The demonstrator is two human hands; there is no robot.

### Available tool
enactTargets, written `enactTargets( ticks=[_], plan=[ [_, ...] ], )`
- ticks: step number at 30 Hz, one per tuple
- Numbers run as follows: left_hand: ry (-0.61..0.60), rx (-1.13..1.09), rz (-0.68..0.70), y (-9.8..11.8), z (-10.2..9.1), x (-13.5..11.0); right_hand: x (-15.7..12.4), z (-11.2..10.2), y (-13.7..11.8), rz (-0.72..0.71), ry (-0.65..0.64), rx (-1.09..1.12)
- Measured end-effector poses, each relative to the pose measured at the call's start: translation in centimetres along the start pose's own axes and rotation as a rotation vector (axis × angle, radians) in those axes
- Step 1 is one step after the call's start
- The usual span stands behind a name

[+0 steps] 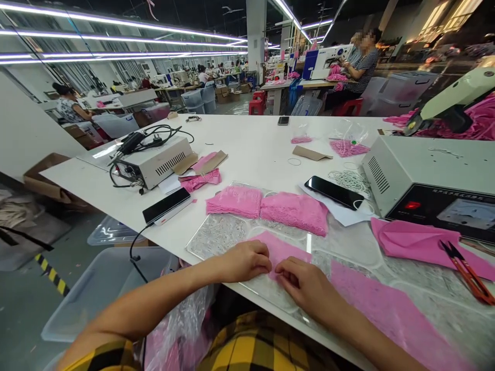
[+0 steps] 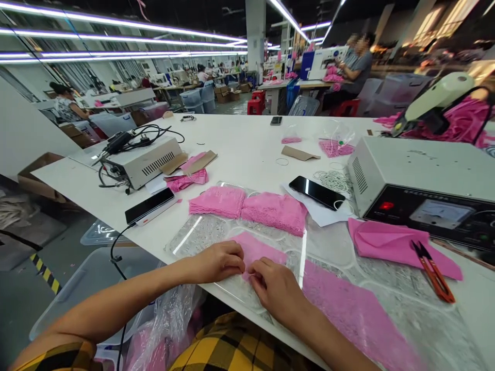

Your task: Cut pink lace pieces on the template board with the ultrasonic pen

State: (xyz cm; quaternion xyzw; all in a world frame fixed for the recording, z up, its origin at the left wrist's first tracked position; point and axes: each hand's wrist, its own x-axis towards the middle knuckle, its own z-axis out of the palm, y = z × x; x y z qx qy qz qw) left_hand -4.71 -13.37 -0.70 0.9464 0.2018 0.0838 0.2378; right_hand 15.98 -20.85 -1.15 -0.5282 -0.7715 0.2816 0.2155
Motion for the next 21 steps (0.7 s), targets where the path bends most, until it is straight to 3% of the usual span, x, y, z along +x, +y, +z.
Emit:
enactTargets(
  ticks=[4,12,17,21],
  plan=[
    [0.016,0.05,0.001,0.4,0.4,-0.2,-0.3,0.4,0.5,-0.068,0.033,-0.037],
    [0.042,-0.008,-0.062,0.6,0.2,0.1,-1.2,1.2,1.8,-0.406,0.196,-0.275],
    [0.027,-0.104,-0.052,2.0,-2.6,-0.9,-1.5,1.2,1.3,-0.423,0.24,-0.143],
    [-0.09,-0.22,0.027,3.4,-5.0,-2.9,-1.8,-1.4,1.7,-0.356,0.386,-0.017]
  ],
)
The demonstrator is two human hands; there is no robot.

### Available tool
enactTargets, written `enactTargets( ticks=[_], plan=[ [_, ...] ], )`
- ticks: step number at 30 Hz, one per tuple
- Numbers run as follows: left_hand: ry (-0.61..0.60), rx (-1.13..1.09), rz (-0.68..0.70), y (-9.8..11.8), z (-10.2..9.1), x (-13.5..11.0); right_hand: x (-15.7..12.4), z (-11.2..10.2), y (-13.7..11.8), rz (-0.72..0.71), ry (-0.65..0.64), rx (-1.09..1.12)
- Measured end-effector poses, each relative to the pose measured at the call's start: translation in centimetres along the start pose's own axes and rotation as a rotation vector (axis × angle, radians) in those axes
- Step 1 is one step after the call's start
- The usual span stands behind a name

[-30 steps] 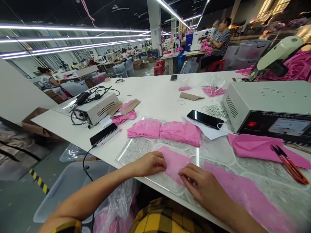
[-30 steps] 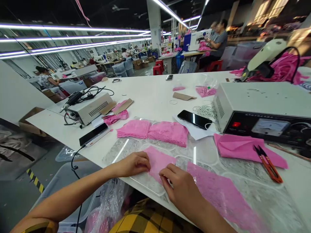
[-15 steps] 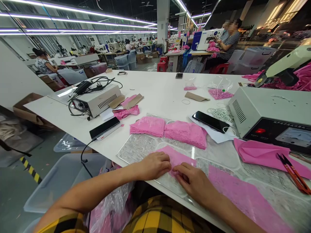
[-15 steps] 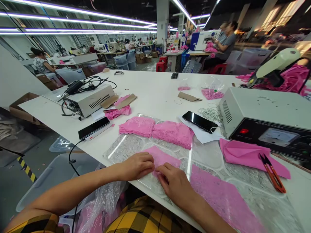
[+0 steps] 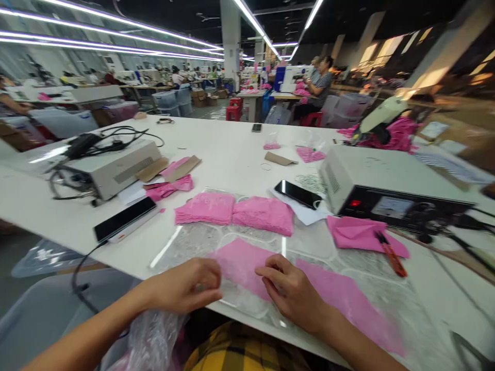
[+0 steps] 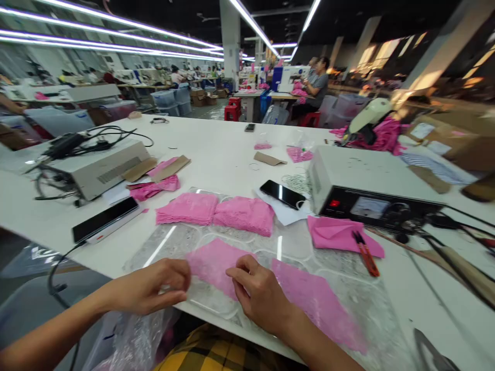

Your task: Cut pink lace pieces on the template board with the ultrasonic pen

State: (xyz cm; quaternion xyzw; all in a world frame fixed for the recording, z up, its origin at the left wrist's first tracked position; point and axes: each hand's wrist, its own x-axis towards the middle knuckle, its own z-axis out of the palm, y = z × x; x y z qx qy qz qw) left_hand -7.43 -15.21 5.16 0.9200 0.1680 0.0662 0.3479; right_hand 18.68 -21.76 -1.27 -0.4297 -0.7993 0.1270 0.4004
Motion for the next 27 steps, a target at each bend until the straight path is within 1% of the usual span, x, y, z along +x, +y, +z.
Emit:
enactTargets(
  ticks=[2,3,5,7,9,11,12,13,16,19,22,24,27],
  plan=[
    [0.012,0.011,-0.087,-0.1,-0.4,-0.8,0.0,-2.5,1.7,0.16,0.075,-0.053],
    [0.015,0.02,-0.116,-0.5,-0.5,-0.9,-0.3,-4.0,2.9,0.286,0.114,-0.094],
    [0.039,0.028,-0.096,-1.3,-0.4,-0.4,-1.2,-7.1,5.5,0.431,0.2,-0.199],
    [0.075,0.045,-0.023,-1.8,-0.1,1.4,-2.6,-9.8,8.1,0.532,0.282,-0.281],
    [0.108,0.084,0.072,-1.7,0.2,4.3,-3.8,-11.4,10.1,0.604,0.325,-0.328],
    [0.125,0.15,0.123,-1.3,0.7,8.3,-4.6,-12.0,11.4,0.639,0.324,-0.338],
    [0.105,0.178,0.134,-1.1,1.0,10.5,-4.9,-12.0,11.8,0.644,0.313,-0.334],
    [0.084,0.208,0.129,-1.0,1.4,12.8,-5.0,-12.0,12.0,0.644,0.301,-0.329],
    [0.092,0.241,0.122,-1.0,2.7,19.4,-5.2,-11.6,12.4,0.632,0.282,-0.312],
    [0.094,0.251,0.13,-1.3,4.2,24.6,-5.2,-11.6,12.7,0.631,0.284,-0.293],
    [0.109,0.243,0.14,-1.6,5.2,27.6,-5.4,-11.9,13.1,0.641,0.291,-0.269],
    [0.119,0.232,0.146,-1.7,5.6,28.8,-5.5,-12.1,13.3,0.648,0.296,-0.248],
    [0.117,0.214,0.16,-1.8,5.9,29.8,-5.5,-12.3,13.3,0.656,0.3,-0.216]
  ],
)
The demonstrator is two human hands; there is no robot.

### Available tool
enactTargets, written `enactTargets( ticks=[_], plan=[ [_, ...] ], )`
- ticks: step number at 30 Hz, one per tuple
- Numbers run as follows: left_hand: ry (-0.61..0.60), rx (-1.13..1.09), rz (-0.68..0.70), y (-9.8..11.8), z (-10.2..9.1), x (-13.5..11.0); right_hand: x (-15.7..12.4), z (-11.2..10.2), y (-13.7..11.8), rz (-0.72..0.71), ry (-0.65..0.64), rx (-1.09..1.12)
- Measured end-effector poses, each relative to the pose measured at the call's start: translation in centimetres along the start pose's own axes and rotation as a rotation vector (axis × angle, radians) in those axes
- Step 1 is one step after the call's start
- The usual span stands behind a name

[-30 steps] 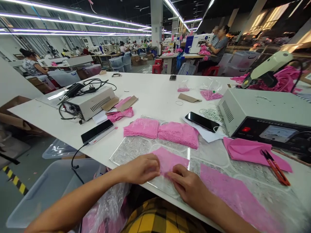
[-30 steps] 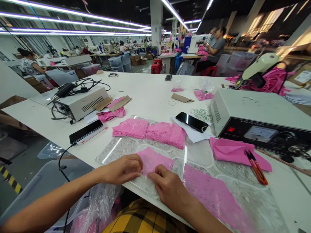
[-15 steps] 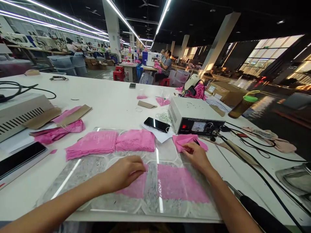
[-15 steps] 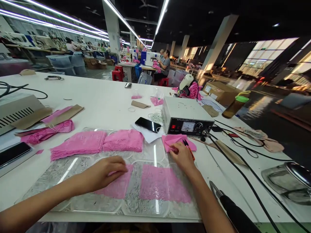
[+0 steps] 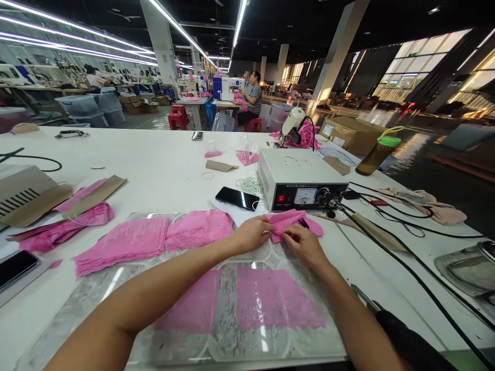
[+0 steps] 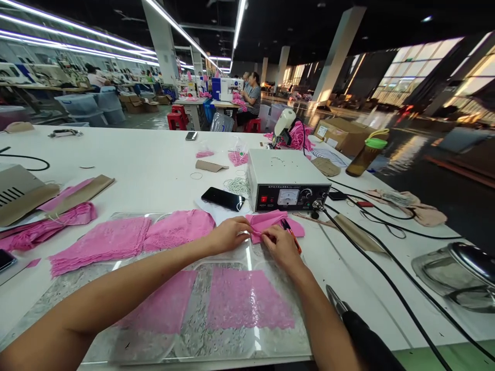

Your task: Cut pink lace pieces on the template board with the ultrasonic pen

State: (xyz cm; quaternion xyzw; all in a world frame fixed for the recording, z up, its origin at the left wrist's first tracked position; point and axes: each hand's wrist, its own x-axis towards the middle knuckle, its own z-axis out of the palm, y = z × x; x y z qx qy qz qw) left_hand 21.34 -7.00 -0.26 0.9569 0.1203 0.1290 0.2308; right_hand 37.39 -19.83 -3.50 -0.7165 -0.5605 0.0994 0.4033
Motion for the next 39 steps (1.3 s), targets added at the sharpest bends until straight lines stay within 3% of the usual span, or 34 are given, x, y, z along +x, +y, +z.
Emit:
enactTargets(
  ticks=[16,24,30,39],
  plan=[
    [-0.042,-0.083,0.001,-0.3,0.5,2.9,0.2,-0.2,-0.3,0.02,0.009,0.023],
    [-0.062,-0.111,-0.058,0.0,0.3,3.6,0.1,-0.2,-0.8,0.016,0.101,-0.044],
    [-0.011,-0.185,-0.167,0.2,0.1,4.1,0.4,0.8,-0.6,0.122,0.201,-0.209],
    [0.037,-0.392,-0.243,0.0,-1.3,4.1,0.6,1.1,-0.7,0.249,0.243,-0.313]
  ],
)
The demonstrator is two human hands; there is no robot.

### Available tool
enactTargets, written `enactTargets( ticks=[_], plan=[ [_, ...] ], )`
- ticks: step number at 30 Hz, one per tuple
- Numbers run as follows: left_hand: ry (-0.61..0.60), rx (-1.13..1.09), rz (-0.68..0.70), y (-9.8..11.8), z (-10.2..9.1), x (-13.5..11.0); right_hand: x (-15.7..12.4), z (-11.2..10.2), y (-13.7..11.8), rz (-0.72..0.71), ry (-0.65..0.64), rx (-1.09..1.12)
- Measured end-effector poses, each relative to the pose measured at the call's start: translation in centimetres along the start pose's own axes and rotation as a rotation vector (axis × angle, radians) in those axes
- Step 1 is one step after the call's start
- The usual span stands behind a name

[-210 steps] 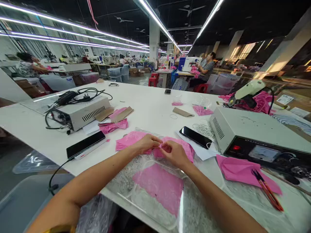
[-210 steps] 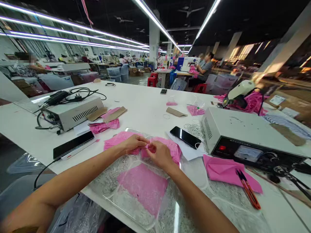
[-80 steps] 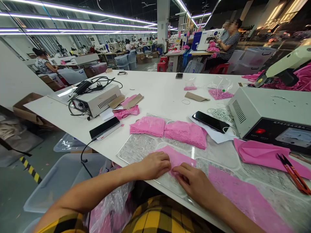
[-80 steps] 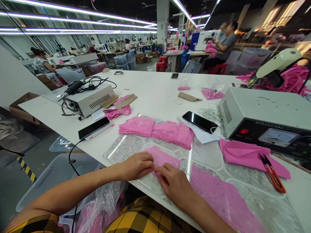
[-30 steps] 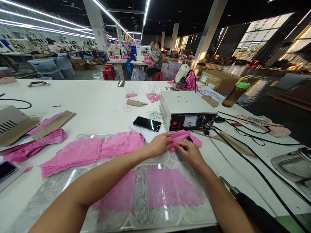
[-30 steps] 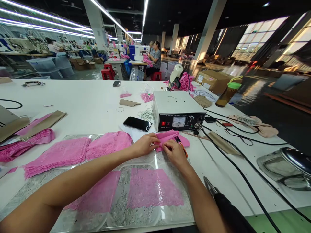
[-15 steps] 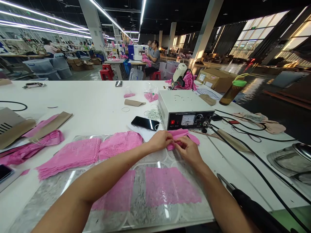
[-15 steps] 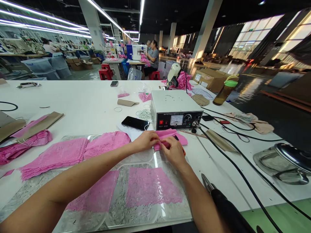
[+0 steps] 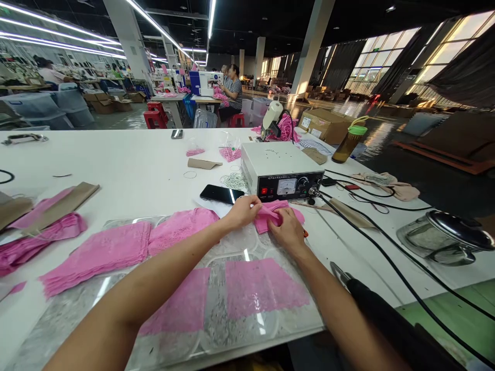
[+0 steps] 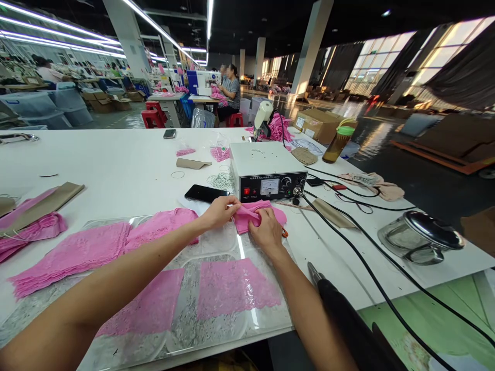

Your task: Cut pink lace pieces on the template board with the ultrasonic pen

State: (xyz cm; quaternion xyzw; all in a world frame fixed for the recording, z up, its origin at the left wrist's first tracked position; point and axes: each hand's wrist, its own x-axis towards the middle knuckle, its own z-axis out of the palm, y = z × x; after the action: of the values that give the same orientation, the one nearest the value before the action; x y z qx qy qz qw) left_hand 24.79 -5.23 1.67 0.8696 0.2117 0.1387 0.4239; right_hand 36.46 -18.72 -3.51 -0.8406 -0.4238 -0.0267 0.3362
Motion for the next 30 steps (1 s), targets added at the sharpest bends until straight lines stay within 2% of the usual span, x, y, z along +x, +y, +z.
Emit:
enactTargets(
  ticks=[7,12,18,21,26,30],
  plan=[
    [-0.005,-0.203,-0.072,-0.1,-0.3,-0.4,0.4,-0.1,-0.1,0.069,0.0,-0.021],
    [0.054,-0.375,-0.121,0.2,-0.8,-0.3,0.5,-0.3,-0.2,0.112,-0.001,-0.049],
    [0.179,-0.513,-0.076,1.5,-3.2,-0.9,0.4,-0.3,-0.5,0.13,0.017,-0.062],
    [0.197,-0.509,-0.053,2.2,-4.8,-2.0,0.4,-0.2,-0.3,0.122,0.021,-0.049],
    [0.118,-0.423,-0.064,2.4,-5.9,-4.9,0.5,-0.6,0.0,0.073,0.061,0.006],
    [0.075,-0.37,-0.076,2.1,-5.6,-7.1,-0.3,-1.8,-0.8,-0.11,0.058,0.102]
  ],
)
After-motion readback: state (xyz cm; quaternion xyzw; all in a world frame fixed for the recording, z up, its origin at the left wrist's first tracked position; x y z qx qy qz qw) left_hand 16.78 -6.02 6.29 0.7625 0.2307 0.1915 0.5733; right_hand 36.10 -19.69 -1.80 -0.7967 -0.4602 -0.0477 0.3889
